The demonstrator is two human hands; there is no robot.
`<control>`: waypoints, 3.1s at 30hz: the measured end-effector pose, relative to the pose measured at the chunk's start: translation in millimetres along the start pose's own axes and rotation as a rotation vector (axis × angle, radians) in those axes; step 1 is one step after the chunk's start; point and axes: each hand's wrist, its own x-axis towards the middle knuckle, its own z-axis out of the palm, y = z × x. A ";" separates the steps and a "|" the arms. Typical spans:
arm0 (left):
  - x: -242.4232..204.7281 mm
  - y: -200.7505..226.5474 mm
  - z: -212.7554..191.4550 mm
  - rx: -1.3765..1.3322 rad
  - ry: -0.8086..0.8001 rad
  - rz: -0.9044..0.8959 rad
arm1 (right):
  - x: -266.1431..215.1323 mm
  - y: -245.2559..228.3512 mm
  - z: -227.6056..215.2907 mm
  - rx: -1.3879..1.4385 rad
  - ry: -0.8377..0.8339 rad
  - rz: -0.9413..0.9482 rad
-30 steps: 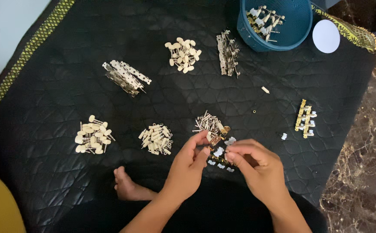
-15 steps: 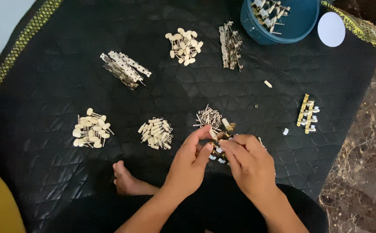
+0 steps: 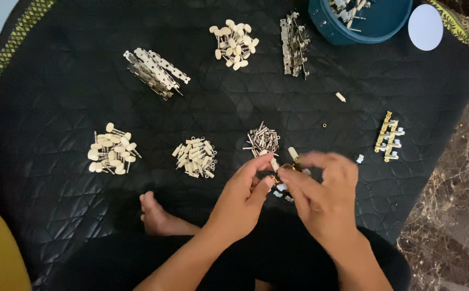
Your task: The person assembles guitar tuning pegs by hand and using a screwdriver, picking up components from sorted piles on a mat and fitting them together.
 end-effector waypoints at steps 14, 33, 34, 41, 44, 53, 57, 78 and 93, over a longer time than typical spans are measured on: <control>-1.9 -2.2 3.1 -0.017 -0.073 -0.048 | -5.5 4.9 -3.0 0.297 -0.109 0.172; -10.9 2.6 0.4 0.085 -0.094 0.188 | -4.8 1.4 0.3 0.343 -0.067 0.102; -10.6 0.7 0.6 0.107 -0.082 0.237 | -5.2 1.8 1.0 0.333 -0.057 0.089; -13.7 3.1 1.8 0.094 -0.010 0.228 | -4.5 0.1 0.8 0.296 -0.044 0.085; -14.3 0.5 2.4 0.088 0.015 0.263 | -6.7 0.2 0.5 0.313 -0.040 0.095; -15.5 2.8 0.8 0.071 0.006 0.299 | -4.7 -4.2 -1.4 0.252 -0.047 0.094; -15.6 0.0 1.8 0.052 0.006 0.260 | -3.9 -0.4 -3.4 0.277 -0.073 0.057; -14.9 2.7 2.2 0.032 0.024 0.072 | -9.3 9.1 -4.8 0.361 -0.146 0.060; -17.7 -3.1 5.6 0.065 0.049 0.252 | -7.3 5.3 -3.6 0.825 -0.140 0.514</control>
